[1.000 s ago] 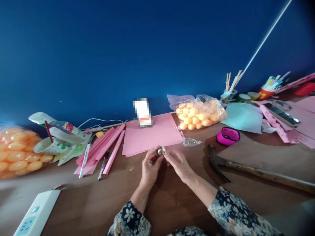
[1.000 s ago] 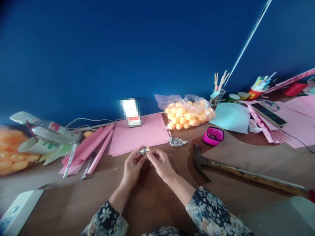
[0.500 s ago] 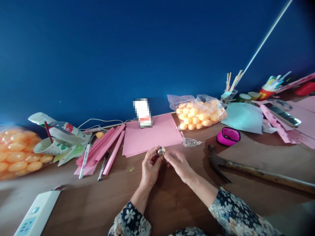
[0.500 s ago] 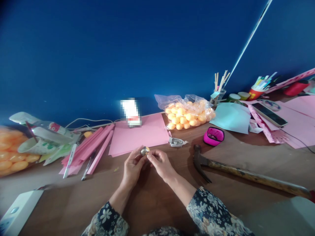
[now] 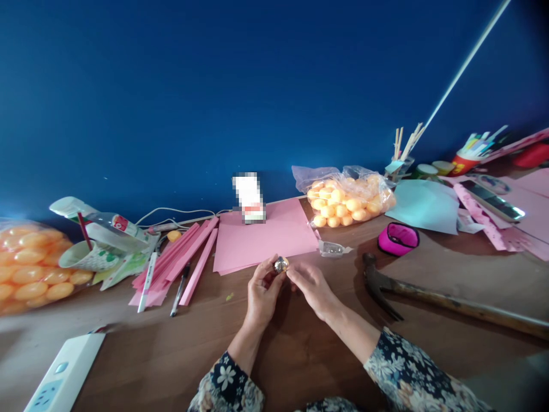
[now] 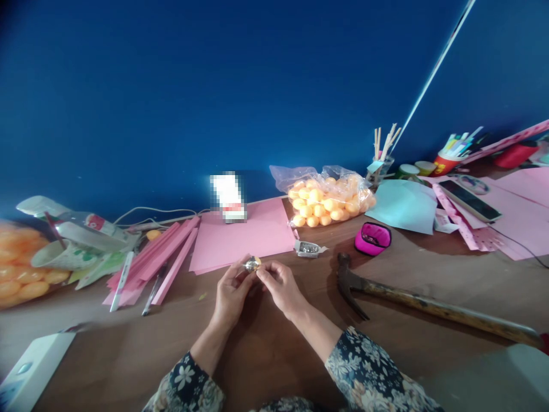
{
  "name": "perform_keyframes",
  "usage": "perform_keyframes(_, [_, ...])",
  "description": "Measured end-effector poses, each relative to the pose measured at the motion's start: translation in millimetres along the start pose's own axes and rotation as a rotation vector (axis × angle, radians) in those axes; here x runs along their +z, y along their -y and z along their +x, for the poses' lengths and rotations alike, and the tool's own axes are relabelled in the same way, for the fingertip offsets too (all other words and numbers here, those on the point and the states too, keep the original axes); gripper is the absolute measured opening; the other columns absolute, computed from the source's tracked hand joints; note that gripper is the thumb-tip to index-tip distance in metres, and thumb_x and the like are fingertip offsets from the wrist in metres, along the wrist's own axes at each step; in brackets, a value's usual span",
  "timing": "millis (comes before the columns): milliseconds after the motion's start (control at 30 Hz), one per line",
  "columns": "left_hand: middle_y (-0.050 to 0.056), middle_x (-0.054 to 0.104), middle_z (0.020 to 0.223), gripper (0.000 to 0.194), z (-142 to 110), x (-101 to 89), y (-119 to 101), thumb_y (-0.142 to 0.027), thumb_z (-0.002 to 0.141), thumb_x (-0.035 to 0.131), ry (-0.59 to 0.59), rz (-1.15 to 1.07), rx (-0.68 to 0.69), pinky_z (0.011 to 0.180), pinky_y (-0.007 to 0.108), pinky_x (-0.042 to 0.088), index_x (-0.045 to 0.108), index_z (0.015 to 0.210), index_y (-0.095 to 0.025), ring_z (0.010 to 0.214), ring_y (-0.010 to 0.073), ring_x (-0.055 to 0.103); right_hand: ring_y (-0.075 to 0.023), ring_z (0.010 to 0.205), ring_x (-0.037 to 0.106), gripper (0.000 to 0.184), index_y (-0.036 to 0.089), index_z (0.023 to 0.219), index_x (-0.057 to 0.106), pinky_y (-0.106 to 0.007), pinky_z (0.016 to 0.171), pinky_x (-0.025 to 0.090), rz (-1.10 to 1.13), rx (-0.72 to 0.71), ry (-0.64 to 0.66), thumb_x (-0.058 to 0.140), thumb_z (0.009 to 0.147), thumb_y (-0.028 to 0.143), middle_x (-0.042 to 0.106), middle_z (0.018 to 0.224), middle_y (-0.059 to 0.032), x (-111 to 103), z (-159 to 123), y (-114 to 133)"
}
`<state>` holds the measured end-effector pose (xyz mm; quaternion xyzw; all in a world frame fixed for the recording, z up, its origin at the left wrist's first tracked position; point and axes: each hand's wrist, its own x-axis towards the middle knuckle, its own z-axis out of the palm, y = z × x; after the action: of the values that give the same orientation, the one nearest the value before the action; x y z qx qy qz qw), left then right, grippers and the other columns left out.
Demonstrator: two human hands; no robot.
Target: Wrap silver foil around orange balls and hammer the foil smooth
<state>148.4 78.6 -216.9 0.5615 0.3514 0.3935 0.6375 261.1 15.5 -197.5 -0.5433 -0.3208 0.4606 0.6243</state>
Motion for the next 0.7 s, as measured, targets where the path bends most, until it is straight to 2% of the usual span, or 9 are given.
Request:
perform_keyframes(567, [0.011, 0.061, 0.117, 0.045, -0.4, -0.3, 0.9, -0.022, 0.073, 0.064, 0.007, -0.028, -0.02, 0.089, 0.037, 0.047, 0.053, 0.118, -0.02, 0.106, 0.0242, 0.057, -0.01, 0.056, 0.048, 0.02, 0.017, 0.074, 0.059, -0.021, 0.051, 0.038, -0.019, -0.008, 0.015, 0.059, 0.077, 0.037, 0.054, 0.062, 0.003, -0.8, 0.2, -0.1])
perform_keyframes(700, [0.01, 0.061, 0.117, 0.043, 0.2, -0.1, 1.9, -0.022, 0.073, 0.064, -0.005, -0.016, 0.014, 0.092, 0.037, 0.045, 0.055, 0.116, -0.02, 0.107, 0.0235, 0.057, -0.0098, 0.056, 0.048, 0.019, 0.017, 0.075, 0.059, -0.02, 0.051, 0.038, -0.029, -0.013, 0.014, 0.059, 0.078, 0.035, 0.053, 0.062, 0.0028, -1.2, 0.1, 0.1])
